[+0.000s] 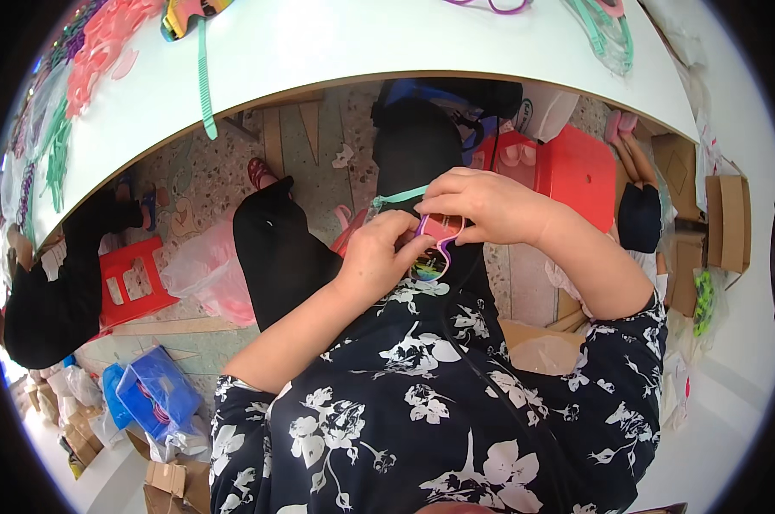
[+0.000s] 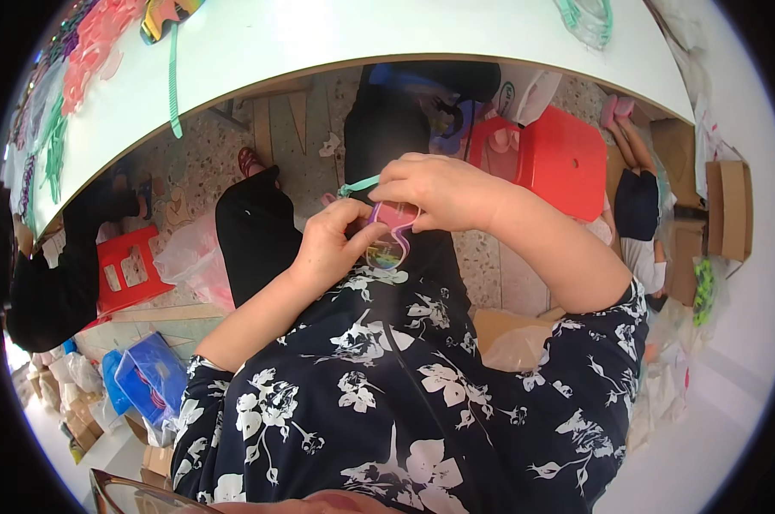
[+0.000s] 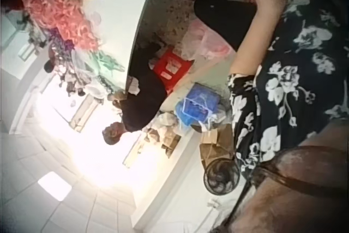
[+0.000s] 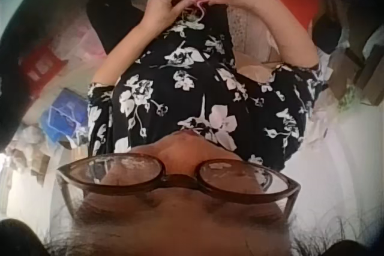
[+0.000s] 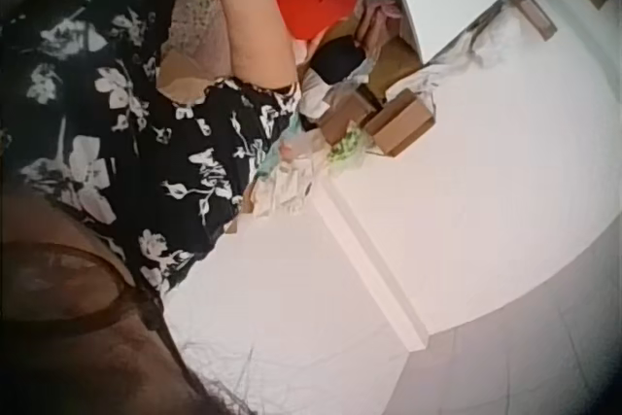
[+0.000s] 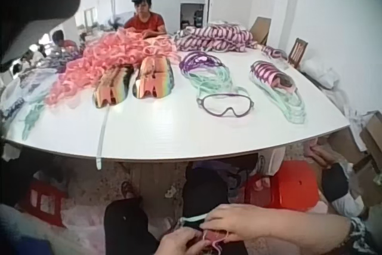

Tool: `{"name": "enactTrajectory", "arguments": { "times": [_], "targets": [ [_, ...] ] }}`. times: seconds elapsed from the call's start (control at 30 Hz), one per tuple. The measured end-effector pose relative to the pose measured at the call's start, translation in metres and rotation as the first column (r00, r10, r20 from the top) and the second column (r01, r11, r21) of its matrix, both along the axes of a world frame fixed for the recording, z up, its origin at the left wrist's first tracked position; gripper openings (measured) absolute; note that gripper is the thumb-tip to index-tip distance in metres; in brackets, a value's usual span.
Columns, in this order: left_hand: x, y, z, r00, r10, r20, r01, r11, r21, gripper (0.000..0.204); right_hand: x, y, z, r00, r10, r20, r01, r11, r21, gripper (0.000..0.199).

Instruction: Assembling swimming goggles by attaching straps to the frames.

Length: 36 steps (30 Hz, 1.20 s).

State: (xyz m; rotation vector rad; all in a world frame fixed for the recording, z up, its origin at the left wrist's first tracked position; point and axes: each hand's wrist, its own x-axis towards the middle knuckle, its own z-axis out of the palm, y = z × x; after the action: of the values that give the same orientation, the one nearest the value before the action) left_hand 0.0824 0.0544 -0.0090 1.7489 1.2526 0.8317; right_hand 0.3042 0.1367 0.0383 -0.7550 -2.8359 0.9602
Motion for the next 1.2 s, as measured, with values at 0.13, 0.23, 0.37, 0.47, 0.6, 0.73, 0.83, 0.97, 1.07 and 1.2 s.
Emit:
{"name": "enactTrajectory", "arguments": {
  "times": [0.13,0.23,0.37,0.47,0.6,0.73,0.83,0.97,1.07,1.2],
  "targets": [
    [-0.014,0.011,0.007,0.957,0.279,0.076,-0.288,0.904,0.316,0.024,0.007,-0.007,-0.001,0.921,-0.303,-0.245,0.318,0.948,0.024,0.064],
    [-0.028,0.006,0.003,0.795,0.5,0.342,-0.544,0.838,0.038,0.025,-0.011,-0.037,-0.015,0.676,-0.611,-0.412,0.649,0.758,-0.061,0.068],
    [-0.017,-0.006,0.011,0.734,0.479,0.481,-0.424,0.877,-0.225,0.02,-0.049,-0.085,-0.027,0.534,-0.697,-0.48,0.8,0.599,0.02,0.072],
    [-0.014,-0.004,0.015,0.806,0.471,0.36,-0.421,0.882,-0.212,0.021,-0.061,-0.107,-0.029,0.517,-0.72,-0.464,0.83,0.554,0.064,0.08],
    [-0.014,0.002,0.001,0.923,0.351,0.16,-0.357,0.934,0.014,0.019,-0.058,-0.119,-0.029,0.547,-0.718,-0.43,0.819,0.564,0.1,0.084],
    [-0.02,0.007,-0.001,0.978,0.209,0.019,-0.204,0.93,0.304,0.02,-0.045,-0.111,-0.025,0.597,-0.611,-0.519,0.756,0.646,0.109,0.072],
    [-0.018,0.006,0.022,0.983,0.133,-0.125,-0.085,0.94,0.33,0.024,-0.039,-0.097,-0.014,0.587,-0.62,-0.52,0.74,0.672,0.034,0.052],
    [-0.011,0.007,0.032,0.998,0.049,-0.044,-0.038,0.974,0.224,0.028,-0.029,-0.08,0.005,0.527,-0.752,-0.395,0.717,0.643,-0.268,0.033],
    [-0.009,0.012,0.04,1.0,0.022,-0.005,-0.021,0.99,0.141,0.029,-0.016,-0.062,0.003,0.449,-0.874,-0.188,0.611,0.453,-0.649,0.027],
    [0.001,0.017,0.042,0.952,0.166,0.256,-0.088,0.953,-0.291,0.021,-0.002,-0.04,0.002,0.454,-0.889,0.065,0.315,0.092,-0.945,0.017]
  ]
}}
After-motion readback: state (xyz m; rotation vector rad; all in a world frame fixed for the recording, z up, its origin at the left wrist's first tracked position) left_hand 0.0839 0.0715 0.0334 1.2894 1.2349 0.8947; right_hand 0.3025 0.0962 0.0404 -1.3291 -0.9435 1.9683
